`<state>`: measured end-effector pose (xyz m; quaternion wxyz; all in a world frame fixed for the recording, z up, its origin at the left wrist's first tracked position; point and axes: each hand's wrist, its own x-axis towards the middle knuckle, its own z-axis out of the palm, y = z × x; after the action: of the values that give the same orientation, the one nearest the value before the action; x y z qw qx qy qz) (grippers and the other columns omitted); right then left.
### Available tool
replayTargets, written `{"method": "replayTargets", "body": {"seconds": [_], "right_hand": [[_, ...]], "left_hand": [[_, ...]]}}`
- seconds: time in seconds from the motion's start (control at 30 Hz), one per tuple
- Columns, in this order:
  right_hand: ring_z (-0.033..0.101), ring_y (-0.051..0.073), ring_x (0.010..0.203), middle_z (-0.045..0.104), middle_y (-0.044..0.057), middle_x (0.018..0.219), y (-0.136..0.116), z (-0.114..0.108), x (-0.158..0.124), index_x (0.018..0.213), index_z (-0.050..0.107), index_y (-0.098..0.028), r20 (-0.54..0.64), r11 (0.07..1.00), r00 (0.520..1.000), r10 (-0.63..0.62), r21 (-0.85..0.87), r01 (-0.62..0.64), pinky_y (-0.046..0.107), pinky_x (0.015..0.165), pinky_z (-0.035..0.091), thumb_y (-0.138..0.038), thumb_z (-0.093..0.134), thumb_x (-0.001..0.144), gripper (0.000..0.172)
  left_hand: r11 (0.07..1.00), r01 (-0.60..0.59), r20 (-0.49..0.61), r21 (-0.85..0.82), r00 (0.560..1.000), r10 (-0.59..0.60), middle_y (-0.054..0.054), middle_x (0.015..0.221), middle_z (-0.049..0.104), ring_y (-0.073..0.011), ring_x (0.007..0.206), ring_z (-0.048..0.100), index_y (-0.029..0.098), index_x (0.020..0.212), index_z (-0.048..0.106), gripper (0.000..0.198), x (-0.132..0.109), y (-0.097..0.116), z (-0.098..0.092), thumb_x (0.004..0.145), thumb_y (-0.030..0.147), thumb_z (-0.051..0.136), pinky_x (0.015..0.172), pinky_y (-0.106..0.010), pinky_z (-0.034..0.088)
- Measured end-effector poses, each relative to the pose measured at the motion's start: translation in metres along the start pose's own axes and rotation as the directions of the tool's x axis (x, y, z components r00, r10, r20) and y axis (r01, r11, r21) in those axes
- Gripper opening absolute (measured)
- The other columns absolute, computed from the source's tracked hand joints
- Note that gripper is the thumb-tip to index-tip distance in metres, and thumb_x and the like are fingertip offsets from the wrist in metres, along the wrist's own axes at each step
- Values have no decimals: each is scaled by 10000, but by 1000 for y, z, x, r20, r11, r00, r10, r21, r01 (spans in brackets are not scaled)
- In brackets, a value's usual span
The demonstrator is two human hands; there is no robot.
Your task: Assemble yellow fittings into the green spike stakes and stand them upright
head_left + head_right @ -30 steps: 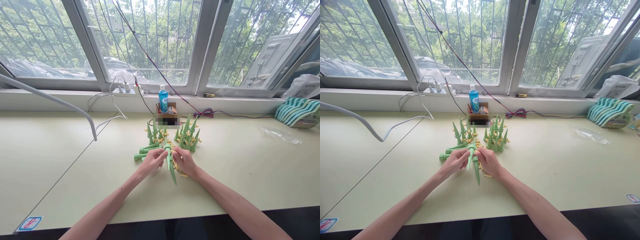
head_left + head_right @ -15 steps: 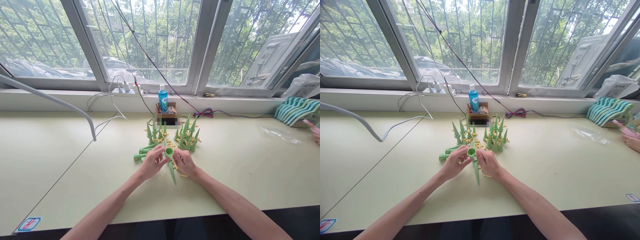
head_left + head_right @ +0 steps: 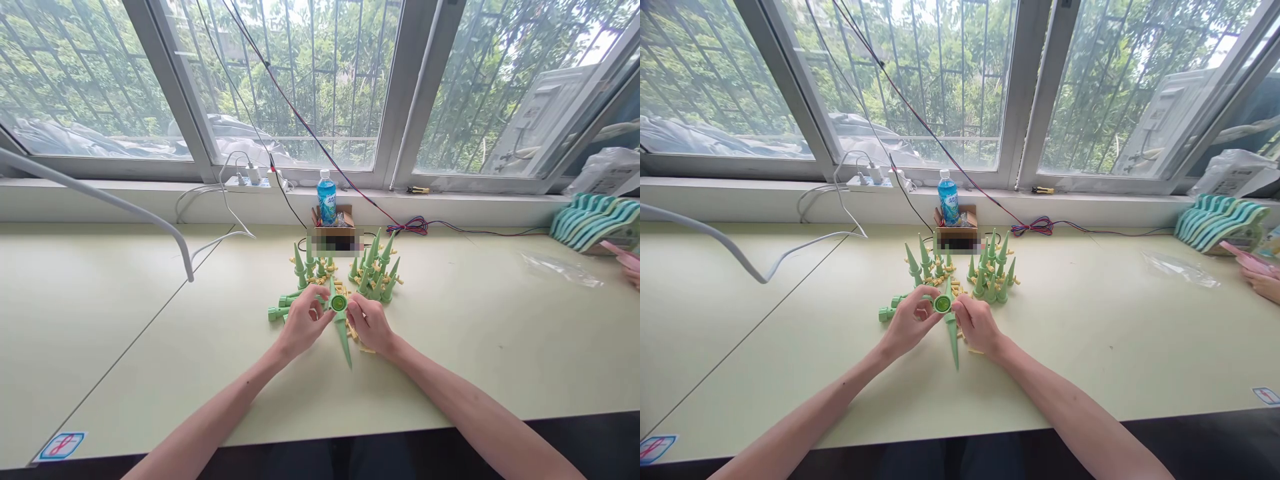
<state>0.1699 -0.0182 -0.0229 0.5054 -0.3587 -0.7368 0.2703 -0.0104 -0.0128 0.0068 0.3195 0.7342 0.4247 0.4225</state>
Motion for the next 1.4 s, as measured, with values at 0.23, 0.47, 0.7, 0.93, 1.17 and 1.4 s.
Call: {"method": "replayTargets", "body": {"seconds": [0.23,0.47,0.7,0.93,1.17,1.4], "right_hand": [[421,103,512,483,-28,595,-2,-2,2,780,506,-195,6,1000,1000,-15,-24,15,227,524,364,-393,363,1015,338],[437,104,544,520,-15,641,0,-3,3,827,533,-188,82,998,995,-53,-41,56,226,553,377,-356,385,1009,289],[435,103,500,497,-29,584,6,-3,2,766,446,-202,82,1000,997,-2,-23,4,226,508,359,-436,360,1005,346],[405,104,468,460,-39,540,6,-3,2,701,347,-219,97,999,995,32,-8,-31,237,484,339,-456,349,1003,385],[384,101,437,445,-43,503,1,-5,3,670,346,-218,121,996,989,90,-16,-89,238,461,322,-402,357,1011,388],[409,106,453,455,-29,517,-2,-4,3,658,407,-206,126,996,989,79,-41,-74,244,497,348,-381,315,1025,417]], "left_hand": [[930,239,182,-280,964,-193,26,533,483,-79,436,430,158,693,510,475,3,4,-2,918,571,447,430,-206,368],[861,334,309,-383,925,-221,9,564,515,-88,443,462,152,721,514,491,3,1,-6,912,599,439,417,-211,365],[873,347,380,-342,901,-210,26,577,494,-91,465,452,166,761,502,447,2,6,-9,915,582,445,442,-218,383],[922,267,374,-280,915,-151,39,562,465,-90,466,442,157,902,585,389,1,0,-10,912,535,492,422,-202,363],[997,-52,179,-62,982,62,-30,876,522,-103,647,530,168,870,630,213,-1,-2,-5,874,381,611,526,-221,474],[982,-188,114,26,976,184,-46,1000,514,-68,607,536,196,954,652,144,-3,-10,-2,886,317,617,522,-220,488]]}}
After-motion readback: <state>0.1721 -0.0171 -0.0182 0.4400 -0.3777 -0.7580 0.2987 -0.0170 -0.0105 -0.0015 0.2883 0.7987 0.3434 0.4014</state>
